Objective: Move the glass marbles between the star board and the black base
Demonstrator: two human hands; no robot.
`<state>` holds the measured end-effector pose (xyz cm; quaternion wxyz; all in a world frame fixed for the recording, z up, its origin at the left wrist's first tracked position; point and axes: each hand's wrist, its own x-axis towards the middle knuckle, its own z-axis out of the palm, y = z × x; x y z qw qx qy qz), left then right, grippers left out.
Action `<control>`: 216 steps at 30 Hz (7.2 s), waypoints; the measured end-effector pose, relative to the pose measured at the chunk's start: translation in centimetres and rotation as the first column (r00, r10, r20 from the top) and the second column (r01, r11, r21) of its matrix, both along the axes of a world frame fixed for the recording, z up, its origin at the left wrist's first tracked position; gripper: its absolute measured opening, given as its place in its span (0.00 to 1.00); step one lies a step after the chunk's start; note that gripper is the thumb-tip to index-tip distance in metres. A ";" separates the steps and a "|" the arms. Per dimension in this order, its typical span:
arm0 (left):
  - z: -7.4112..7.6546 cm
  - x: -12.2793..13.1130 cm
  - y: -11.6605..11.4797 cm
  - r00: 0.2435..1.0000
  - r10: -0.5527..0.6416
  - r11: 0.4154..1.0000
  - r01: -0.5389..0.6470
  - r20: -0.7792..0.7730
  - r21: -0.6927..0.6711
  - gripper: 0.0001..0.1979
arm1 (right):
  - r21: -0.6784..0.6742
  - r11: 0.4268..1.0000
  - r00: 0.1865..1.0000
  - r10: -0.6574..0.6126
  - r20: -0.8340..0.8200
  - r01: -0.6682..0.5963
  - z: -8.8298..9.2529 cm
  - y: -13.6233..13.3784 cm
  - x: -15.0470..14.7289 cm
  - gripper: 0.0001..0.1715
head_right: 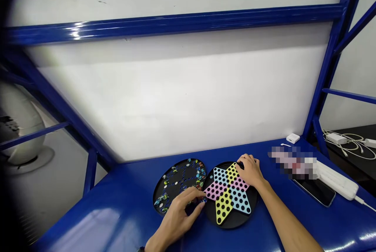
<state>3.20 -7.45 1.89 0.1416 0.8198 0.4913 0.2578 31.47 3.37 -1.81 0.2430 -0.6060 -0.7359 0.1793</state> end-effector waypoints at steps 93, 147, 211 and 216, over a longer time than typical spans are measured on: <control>-1.3 -4.7 12.1 0.866 0.382 0.918 -0.395 -0.323 0.026 0.17 | -0.037 0.999 0.999 0.026 0.027 -0.025 0.7 -0.7 -0.1 0.19; 2.2 -5.4 8.2 0.979 -0.064 0.834 -0.054 -0.195 -0.549 0.10 | -0.042 0.998 0.999 0.037 0.037 -0.035 0.4 -0.5 0.1 0.20; 1.9 -12.2 7.6 0.876 0.393 0.782 -0.479 -0.281 -0.399 0.13 | -0.052 0.999 1.000 0.008 0.010 -0.008 0.0 -0.3 0.2 0.19; 1.9 -12.2 7.6 0.869 0.389 0.770 -0.489 -0.306 -0.410 0.12 | -0.044 0.999 1.000 0.011 0.000 -0.011 -0.1 -0.3 0.3 0.18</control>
